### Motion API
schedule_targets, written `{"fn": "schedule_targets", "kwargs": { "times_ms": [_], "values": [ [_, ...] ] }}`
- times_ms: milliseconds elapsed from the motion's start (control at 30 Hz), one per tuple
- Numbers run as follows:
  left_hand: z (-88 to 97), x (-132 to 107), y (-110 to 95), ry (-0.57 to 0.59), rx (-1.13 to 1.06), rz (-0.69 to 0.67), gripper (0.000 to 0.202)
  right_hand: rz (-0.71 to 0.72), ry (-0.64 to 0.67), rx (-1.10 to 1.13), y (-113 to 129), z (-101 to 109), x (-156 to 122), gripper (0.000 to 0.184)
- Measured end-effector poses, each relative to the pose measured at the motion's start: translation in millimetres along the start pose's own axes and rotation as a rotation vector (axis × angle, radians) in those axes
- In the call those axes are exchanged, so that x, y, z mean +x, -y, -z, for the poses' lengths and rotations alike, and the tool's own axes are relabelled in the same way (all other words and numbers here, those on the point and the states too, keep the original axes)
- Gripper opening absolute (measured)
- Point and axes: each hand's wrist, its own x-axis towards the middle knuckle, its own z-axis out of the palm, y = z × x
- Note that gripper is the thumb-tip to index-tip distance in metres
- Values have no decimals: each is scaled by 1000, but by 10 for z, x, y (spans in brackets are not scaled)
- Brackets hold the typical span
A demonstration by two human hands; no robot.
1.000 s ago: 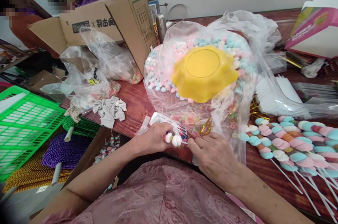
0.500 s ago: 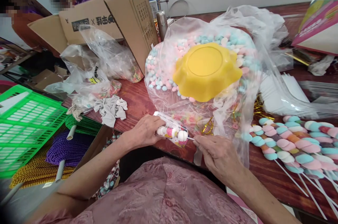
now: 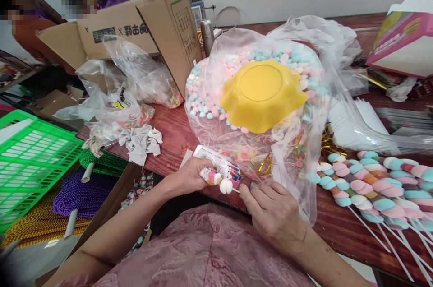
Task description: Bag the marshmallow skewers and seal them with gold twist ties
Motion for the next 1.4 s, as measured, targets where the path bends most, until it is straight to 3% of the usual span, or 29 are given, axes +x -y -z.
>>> {"fn": "schedule_targets", "kwargs": {
  "times_ms": [167, 300, 567, 700, 833, 1067, 1233, 1400],
  "values": [
    [-41, -43, -110, 65, 206, -40, 5, -65, 127, 178, -70, -25, 67, 28],
    [-86, -50, -176, 77, 264, -29, 7, 3, 107, 93, -56, -14, 147, 27],
    [-11, -99, 23, -58, 410, -91, 13, 55, 71, 205, -102, 44, 119, 30],
    [-5, -109, -7, -49, 337, -112, 10, 84, 43, 110, -108, 96, 124, 28],
    [-55, -93, -61, -23, 136, -39, 9, 100, 46, 7, -47, 76, 108, 29],
    [-57, -84, 29, 88, -237, 75, 36, 127, -3, -20, 26, 22, 38, 25],
    [-5, -108, -97, 131, -2, 3, 29, 169, 18, -9, -13, 57, 109, 25],
    [-69, -98, -156, -16, 240, -46, 11, 112, 4, -2, -4, 53, 217, 25]
  ]
}}
